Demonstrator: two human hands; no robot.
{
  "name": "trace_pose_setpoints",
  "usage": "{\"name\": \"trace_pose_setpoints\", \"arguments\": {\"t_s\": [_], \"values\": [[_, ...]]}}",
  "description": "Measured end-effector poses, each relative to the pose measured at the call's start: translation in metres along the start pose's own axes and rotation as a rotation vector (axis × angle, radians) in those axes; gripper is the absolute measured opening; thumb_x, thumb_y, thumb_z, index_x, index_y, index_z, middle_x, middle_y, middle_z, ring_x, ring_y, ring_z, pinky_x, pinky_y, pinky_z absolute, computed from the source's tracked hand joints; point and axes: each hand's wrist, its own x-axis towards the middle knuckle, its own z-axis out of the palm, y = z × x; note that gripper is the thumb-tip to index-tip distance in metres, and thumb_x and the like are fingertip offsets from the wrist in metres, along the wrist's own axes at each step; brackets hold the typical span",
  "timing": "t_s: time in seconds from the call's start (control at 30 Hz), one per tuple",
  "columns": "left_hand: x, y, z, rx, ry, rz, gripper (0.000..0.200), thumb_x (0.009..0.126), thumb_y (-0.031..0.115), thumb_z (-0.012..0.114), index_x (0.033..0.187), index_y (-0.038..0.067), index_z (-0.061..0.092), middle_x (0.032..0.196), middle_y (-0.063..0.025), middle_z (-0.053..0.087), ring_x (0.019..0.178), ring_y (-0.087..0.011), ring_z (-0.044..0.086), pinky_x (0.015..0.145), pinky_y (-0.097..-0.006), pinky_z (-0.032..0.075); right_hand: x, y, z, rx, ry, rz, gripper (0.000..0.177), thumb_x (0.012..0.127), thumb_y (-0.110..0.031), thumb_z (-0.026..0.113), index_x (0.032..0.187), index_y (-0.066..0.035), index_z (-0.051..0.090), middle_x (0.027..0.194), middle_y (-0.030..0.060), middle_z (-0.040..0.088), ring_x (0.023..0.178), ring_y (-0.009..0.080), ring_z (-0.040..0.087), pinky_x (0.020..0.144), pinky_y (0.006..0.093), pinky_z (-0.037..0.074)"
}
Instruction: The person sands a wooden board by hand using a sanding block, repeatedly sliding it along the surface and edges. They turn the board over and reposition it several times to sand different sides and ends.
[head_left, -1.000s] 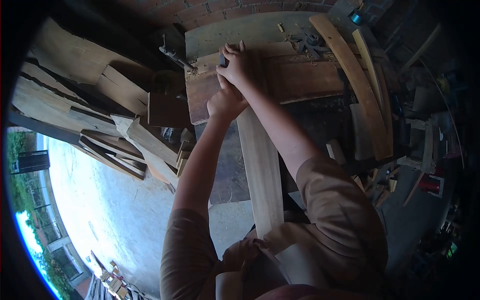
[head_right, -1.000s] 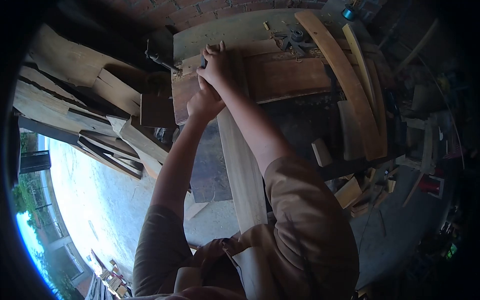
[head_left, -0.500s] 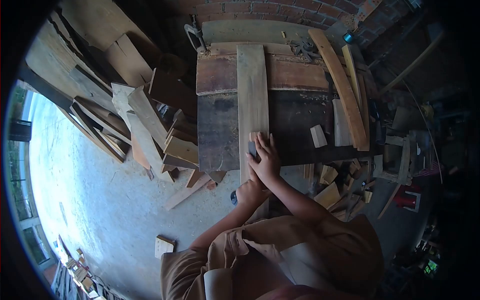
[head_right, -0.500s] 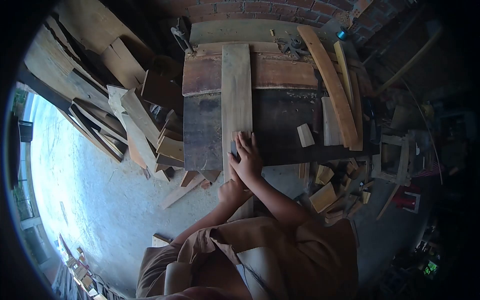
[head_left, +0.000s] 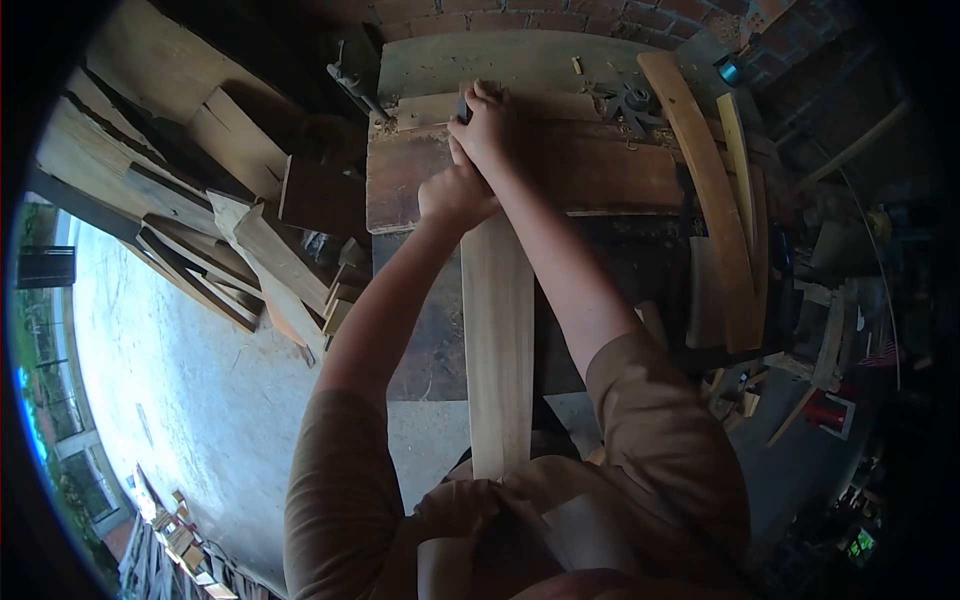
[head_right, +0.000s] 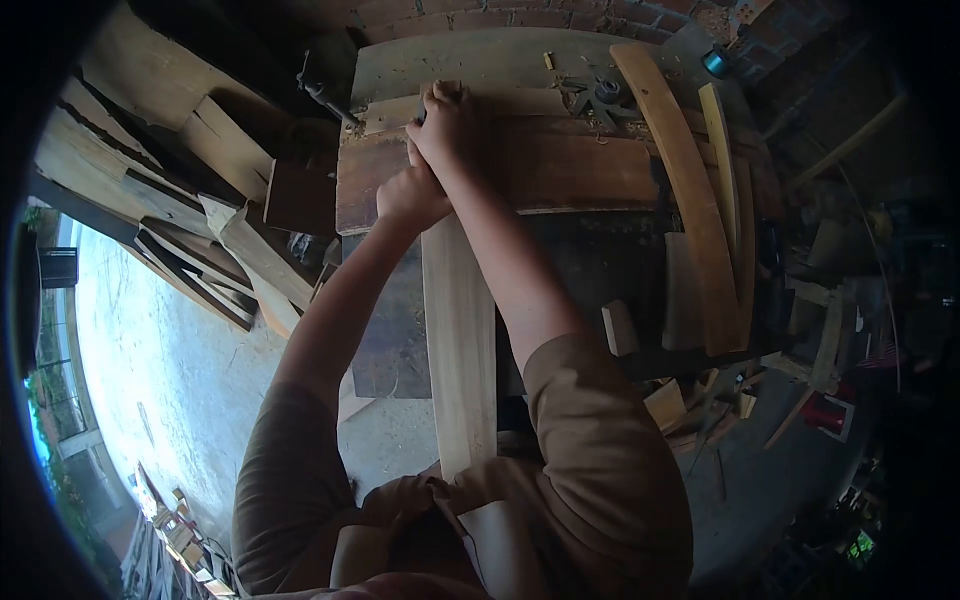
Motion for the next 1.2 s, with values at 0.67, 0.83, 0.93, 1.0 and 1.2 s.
{"name": "trace_pose_setpoints", "arguments": {"t_s": [0.67,0.83,0.93,1.0,1.2], "values": [[-0.354,0.025,0.092,-0.205,-0.146,-0.110,0.131,0.053,0.071,0.063,0.129,-0.018,0.003,0.053,-0.0094,0.058,0.041,-0.0194,0.057,0.035,-0.0319,0.043,-0.339,-0.065,-0.096,0.117,-0.134,-0.141,0.061,0.067,-0.019,0.069,0.120,-0.002,0.047,0.130,0.0079,0.044,0.116,0.0448,0.037,0.096,0.0462,0.035],[-0.244,0.014,0.050,-0.184,-0.101,-0.037,0.129,0.057,0.069,0.061,0.129,-0.017,-0.004,0.060,-0.0149,0.061,0.049,-0.0274,0.060,0.040,-0.0365,0.046,-0.239,-0.048,-0.064,0.101,-0.036,-0.081,0.050,0.070,-0.023,0.065,0.114,-0.001,0.054,0.125,0.0082,0.049,0.114,0.0409,0.041,0.096,0.0416,0.037],[-0.149,0.007,0.020,-0.084,-0.130,-0.026,0.124,0.061,0.067,0.058,0.130,-0.014,-0.004,0.066,-0.0169,0.062,0.056,-0.0305,0.062,0.048,-0.0402,0.049,-0.148,-0.030,-0.037,0.056,-0.001,-0.017,0.049,0.073,-0.030,0.061,0.113,-0.002,0.056,0.126,0.0078,0.049,0.112,0.0366,0.045,0.094,0.0381,0.038],[-0.091,0.004,0.000,-0.099,-0.107,-0.038,0.114,0.067,0.062,0.055,0.131,-0.013,-0.004,0.073,-0.0193,0.063,0.065,-0.0332,0.063,0.057,-0.0426,0.050,-0.087,-0.019,-0.013,0.007,0.018,-0.001,0.051,0.071,-0.032,0.060,0.113,-0.003,0.056,0.127,0.0068,0.048,0.111,0.0336,0.046,0.093,0.0363,0.039],[-0.024,-0.008,-0.010,-0.027,-0.082,-0.039,0.102,0.074,0.055,0.048,0.132,-0.011,-0.003,0.082,-0.0214,0.063,0.073,-0.0347,0.063,0.063,-0.0438,0.050,-0.019,-0.011,0.022,0.044,0.087,0.069,0.058,0.063,-0.032,0.065,0.114,-0.005,0.056,0.128,0.0057,0.047,0.109,0.0369,0.045,0.093,0.0384,0.039]]}}
